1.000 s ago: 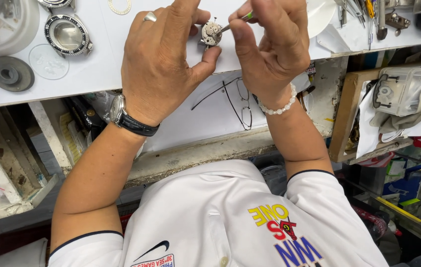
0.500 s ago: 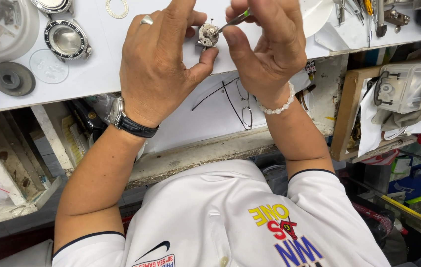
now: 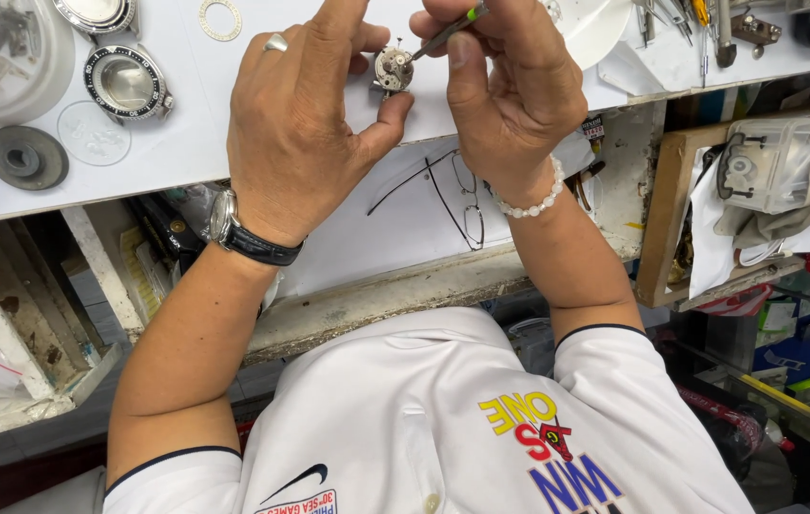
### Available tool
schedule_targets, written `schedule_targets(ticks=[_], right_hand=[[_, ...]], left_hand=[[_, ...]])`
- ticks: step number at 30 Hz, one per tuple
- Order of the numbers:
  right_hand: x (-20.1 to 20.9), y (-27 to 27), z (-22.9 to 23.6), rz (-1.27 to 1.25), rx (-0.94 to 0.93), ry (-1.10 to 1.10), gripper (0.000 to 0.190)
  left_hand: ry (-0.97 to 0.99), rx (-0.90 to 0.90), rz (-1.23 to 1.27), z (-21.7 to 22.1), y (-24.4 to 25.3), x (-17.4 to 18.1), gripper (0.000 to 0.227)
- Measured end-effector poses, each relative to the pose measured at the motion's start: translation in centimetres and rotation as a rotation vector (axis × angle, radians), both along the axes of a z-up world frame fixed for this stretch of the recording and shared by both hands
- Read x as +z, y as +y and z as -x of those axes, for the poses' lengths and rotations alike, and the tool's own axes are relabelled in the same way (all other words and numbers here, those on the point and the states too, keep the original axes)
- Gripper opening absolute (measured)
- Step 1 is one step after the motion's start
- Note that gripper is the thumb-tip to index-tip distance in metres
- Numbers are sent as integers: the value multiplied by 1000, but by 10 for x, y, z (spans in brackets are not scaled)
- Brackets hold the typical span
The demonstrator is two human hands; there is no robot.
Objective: The person uses tweezers and a small screwdriver to manipulate the internal components of a disassembled watch movement. They carefully adjust gears and screws on a white workbench, occasionally picking up small parts from a nearby dish.
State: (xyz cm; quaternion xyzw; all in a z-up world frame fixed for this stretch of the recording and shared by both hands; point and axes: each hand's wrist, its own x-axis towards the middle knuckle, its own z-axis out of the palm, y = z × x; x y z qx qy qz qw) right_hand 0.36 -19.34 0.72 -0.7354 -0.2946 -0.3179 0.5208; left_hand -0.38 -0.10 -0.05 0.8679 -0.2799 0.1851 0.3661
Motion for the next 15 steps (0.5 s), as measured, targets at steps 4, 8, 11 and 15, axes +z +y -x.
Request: schedule_targets(ticks=[4, 8, 11, 15], right_hand=[[5, 7, 2, -116, -34, 46, 14], [9, -5, 0, -185, -108, -36, 20], [30, -25, 6, 107, -180, -78, 20], [39, -37, 19, 718, -173, -101, 4]], left_hand=[[-7, 7, -3, 0, -1, 1, 79], [-31, 18, -14, -1, -2, -1, 79], [-33, 31, -9, 0, -1, -2, 75], [-45, 103, -45, -1, -1, -4, 80]])
